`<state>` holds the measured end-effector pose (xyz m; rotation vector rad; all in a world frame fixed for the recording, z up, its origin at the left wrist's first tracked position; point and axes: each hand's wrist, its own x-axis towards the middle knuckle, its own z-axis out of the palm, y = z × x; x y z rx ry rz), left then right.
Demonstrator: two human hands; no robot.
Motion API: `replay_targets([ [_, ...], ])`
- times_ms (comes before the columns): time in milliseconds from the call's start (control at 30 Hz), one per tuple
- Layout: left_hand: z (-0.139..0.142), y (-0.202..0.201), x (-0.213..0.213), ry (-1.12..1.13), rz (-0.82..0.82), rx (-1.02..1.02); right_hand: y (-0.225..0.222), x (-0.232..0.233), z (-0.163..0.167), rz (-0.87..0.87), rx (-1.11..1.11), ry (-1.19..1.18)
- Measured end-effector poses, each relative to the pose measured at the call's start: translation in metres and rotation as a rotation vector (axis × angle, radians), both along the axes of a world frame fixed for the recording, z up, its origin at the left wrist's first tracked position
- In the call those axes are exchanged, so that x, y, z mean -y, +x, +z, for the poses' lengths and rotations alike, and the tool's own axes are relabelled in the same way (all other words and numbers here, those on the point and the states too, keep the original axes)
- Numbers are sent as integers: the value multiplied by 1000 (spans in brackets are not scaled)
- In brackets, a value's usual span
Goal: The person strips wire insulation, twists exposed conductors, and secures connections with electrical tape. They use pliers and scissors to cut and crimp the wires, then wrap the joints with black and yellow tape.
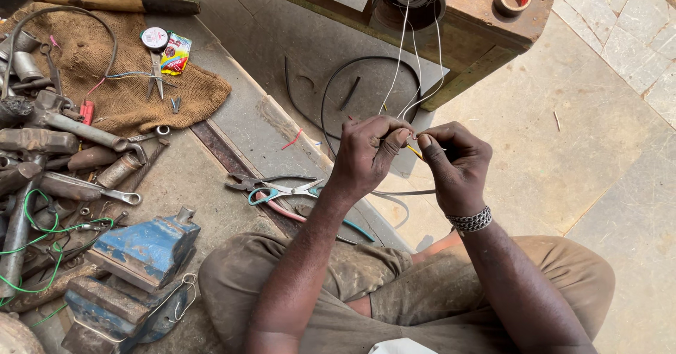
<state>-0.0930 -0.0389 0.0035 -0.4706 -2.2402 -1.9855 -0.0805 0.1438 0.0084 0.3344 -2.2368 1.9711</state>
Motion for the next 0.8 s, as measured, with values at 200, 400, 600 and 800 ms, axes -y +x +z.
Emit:
replay_targets([
  [200,-5,9,3,-422,281,-687,-2,-5,-7,52,190,-288],
  [400,-19,11,-6,-531,348,-728,-1,-8,-8,52,179,-230],
  [600,-28,1,-12,-517,101,-279,-1,-6,-10,60,130,-191],
  [800,-22,-5,3,-315,-89,-119,-6,-8,-13,97,197,-318],
])
